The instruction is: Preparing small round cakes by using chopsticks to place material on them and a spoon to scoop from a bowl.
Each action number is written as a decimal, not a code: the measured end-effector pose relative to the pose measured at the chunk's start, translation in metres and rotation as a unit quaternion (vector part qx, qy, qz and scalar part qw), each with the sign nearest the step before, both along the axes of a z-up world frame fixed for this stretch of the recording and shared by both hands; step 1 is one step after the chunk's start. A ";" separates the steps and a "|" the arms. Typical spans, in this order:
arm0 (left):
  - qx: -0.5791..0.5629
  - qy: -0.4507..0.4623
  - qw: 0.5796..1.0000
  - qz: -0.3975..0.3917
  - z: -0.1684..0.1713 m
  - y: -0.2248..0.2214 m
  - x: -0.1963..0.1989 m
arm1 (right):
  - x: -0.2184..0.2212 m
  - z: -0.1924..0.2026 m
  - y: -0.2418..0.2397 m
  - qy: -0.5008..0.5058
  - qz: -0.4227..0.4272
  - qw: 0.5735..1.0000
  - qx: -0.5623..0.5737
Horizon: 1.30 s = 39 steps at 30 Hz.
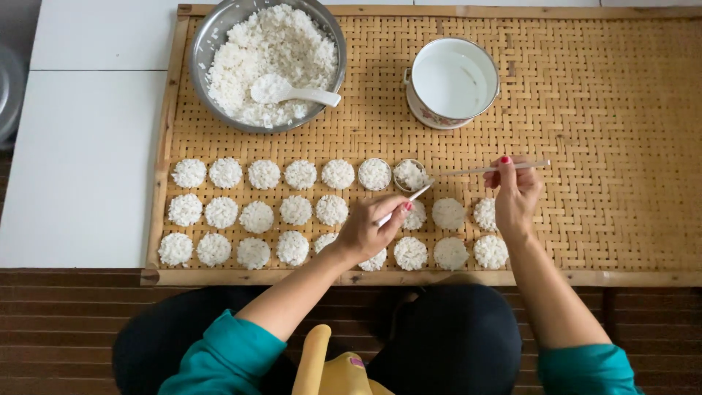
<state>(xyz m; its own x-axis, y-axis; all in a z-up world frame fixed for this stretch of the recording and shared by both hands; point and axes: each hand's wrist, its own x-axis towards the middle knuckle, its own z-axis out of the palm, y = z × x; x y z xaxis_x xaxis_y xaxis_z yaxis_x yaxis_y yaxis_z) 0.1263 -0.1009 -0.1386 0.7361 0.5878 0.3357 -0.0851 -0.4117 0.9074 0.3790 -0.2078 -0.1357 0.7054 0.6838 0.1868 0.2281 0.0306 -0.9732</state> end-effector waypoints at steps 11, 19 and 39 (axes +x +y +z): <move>0.042 0.033 0.998 0.024 0.000 -0.005 0.013 | -0.005 -0.028 -0.014 0.047 -0.048 0.998 0.011; 0.015 0.001 0.999 0.050 -0.013 -0.007 0.015 | -0.009 -0.026 -0.015 0.083 -0.044 0.995 0.021; 0.048 0.017 0.996 0.071 -0.016 -0.012 0.030 | -0.009 -0.021 -0.017 -0.044 -0.053 0.998 0.016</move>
<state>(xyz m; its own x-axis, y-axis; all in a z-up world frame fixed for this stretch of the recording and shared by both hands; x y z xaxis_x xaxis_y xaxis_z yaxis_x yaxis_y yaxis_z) 0.1558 -0.1130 -0.1546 0.6602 0.6529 0.3714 0.0105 -0.5024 0.8645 0.3704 -0.2248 -0.1564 0.7532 0.5993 0.2711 0.3155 0.0324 -0.9484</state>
